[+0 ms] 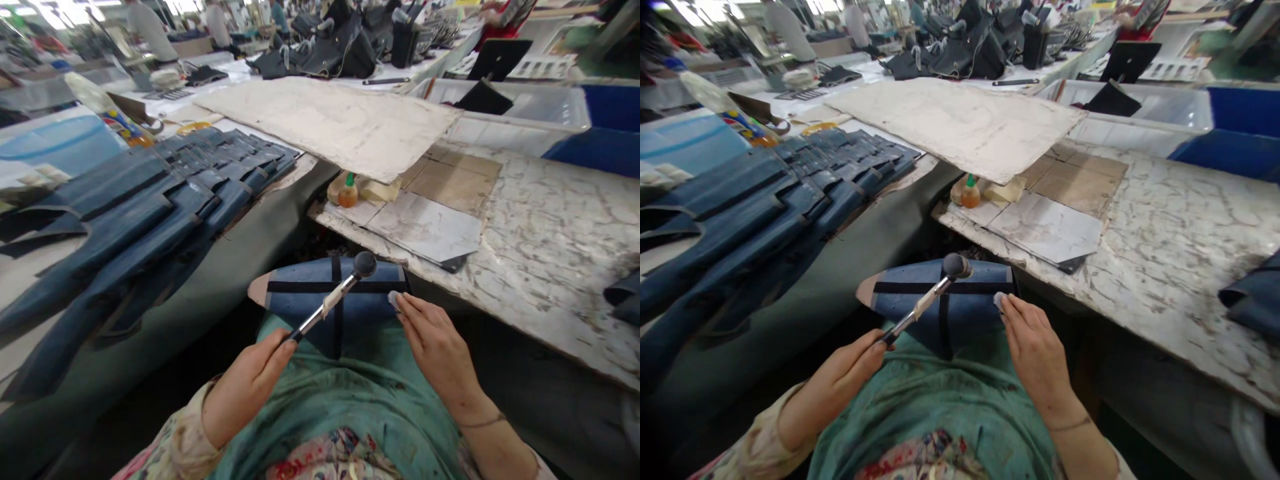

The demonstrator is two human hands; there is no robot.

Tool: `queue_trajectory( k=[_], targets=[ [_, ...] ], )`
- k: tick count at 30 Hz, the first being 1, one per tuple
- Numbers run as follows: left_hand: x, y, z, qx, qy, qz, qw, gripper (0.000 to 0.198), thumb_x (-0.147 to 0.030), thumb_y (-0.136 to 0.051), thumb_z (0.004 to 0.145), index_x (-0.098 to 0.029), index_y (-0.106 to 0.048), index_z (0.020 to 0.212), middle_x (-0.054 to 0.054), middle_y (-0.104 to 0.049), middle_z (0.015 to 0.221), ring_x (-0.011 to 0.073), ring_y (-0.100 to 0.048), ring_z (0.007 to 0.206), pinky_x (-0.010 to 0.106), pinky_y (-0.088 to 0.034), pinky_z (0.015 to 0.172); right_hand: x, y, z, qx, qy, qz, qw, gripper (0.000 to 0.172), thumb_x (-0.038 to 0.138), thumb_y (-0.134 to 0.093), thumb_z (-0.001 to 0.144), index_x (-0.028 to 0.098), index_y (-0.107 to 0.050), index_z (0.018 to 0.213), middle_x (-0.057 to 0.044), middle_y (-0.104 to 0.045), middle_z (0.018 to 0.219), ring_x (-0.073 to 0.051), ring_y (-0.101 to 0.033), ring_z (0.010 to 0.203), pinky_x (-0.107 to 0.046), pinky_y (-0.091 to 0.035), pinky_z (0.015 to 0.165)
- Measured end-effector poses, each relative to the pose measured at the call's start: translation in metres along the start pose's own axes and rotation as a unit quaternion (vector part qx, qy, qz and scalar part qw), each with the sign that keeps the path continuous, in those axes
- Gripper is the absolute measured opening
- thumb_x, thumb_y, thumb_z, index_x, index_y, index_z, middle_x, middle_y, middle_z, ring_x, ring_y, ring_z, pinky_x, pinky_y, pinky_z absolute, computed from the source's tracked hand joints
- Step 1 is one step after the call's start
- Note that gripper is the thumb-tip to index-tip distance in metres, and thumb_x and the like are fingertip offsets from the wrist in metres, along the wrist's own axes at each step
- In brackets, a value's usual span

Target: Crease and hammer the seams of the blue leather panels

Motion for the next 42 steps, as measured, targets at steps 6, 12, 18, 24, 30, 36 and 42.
queue_trajectory(
  k=[6, 12, 18, 24, 30, 36, 42],
  targets=[
    [0.009, 0.002, 0.004, 0.010, 0.026, 0.003, 1.000, 0.036, -0.047, -0.032, 0.088, -0.019, -0.050, 0.074, -0.001, -0.051, 0.065, 0.0126, -0.047, 0.059, 0.024, -0.042, 0.060, 0.000, 0.000, -0.001, -0.004, -0.002, -0.003, 1.000, 0.034, 0.024, -0.043, 0.091, 0.015, -0.055, 0.121, -0.009, -0.061, 0.112, -0.020, -0.055, 0.103, -0.036, -0.046, 0.092],
    [0.013, 0.008, -0.009, -0.034, 0.033, -0.011, 0.999, 0.035, -0.047, -0.033, 0.088, -0.019, -0.054, 0.083, -0.002, -0.051, 0.064, 0.0117, -0.047, 0.058, 0.023, -0.042, 0.059, 0.001, 0.001, -0.001, -0.008, -0.005, 0.002, 1.000, 0.034, 0.025, -0.042, 0.091, 0.016, -0.056, 0.121, -0.009, -0.061, 0.113, -0.020, -0.055, 0.103, -0.036, -0.046, 0.093],
    [0.009, 0.006, -0.011, -0.008, 0.026, 0.027, 0.999, 0.035, -0.046, -0.030, 0.089, -0.020, -0.051, 0.079, -0.001, -0.053, 0.067, 0.0129, -0.050, 0.061, 0.023, -0.042, 0.061, -0.002, -0.001, -0.003, 0.001, -0.001, 0.000, 1.000, 0.035, 0.025, -0.042, 0.091, 0.017, -0.054, 0.124, -0.009, -0.060, 0.114, -0.020, -0.054, 0.105, -0.036, -0.045, 0.094],
    [0.016, 0.004, -0.010, -0.009, 0.042, 0.038, 0.998, 0.035, -0.046, -0.030, 0.089, -0.020, -0.049, 0.074, -0.002, -0.051, 0.065, 0.0126, -0.049, 0.059, 0.024, -0.041, 0.060, -0.001, 0.000, -0.003, -0.009, 0.003, -0.009, 1.000, 0.035, 0.025, -0.041, 0.091, 0.016, -0.055, 0.122, -0.009, -0.061, 0.112, -0.020, -0.055, 0.102, -0.037, -0.046, 0.092],
    [0.020, 0.008, -0.023, -0.037, 0.048, 0.007, 0.998, 0.036, -0.048, -0.031, 0.088, -0.020, -0.051, 0.080, -0.002, -0.050, 0.066, 0.0123, -0.048, 0.060, 0.023, -0.041, 0.059, -0.002, -0.001, -0.004, -0.014, 0.015, -0.012, 1.000, 0.035, 0.025, -0.043, 0.091, 0.015, -0.054, 0.123, -0.008, -0.060, 0.114, -0.020, -0.054, 0.104, -0.035, -0.045, 0.093],
    [0.028, 0.013, -0.035, -0.046, 0.079, -0.015, 0.996, 0.038, -0.050, -0.033, 0.088, -0.018, -0.053, 0.079, -0.001, -0.051, 0.066, 0.0119, -0.048, 0.059, 0.022, -0.041, 0.058, -0.003, -0.002, -0.004, -0.011, 0.016, -0.015, 1.000, 0.036, 0.027, -0.043, 0.091, 0.016, -0.052, 0.124, -0.008, -0.060, 0.114, -0.020, -0.055, 0.103, -0.035, -0.044, 0.094],
    [0.049, 0.016, -0.047, -0.105, 0.104, -0.042, 0.988, 0.042, -0.057, -0.039, 0.083, -0.019, -0.057, 0.082, -0.001, -0.053, 0.061, 0.0126, -0.049, 0.057, 0.021, -0.044, 0.056, -0.004, -0.003, -0.005, -0.012, 0.011, -0.011, 1.000, 0.037, 0.028, -0.043, 0.091, 0.017, -0.052, 0.125, -0.007, -0.060, 0.114, -0.019, -0.054, 0.104, -0.035, -0.044, 0.095]
  ],
)
Point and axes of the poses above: each hand's wrist, its own z-axis towards the middle knuckle, its own y-axis out of the back of the hand, x = y × z, the point moved 1 cm from there along z, towards the middle knuckle
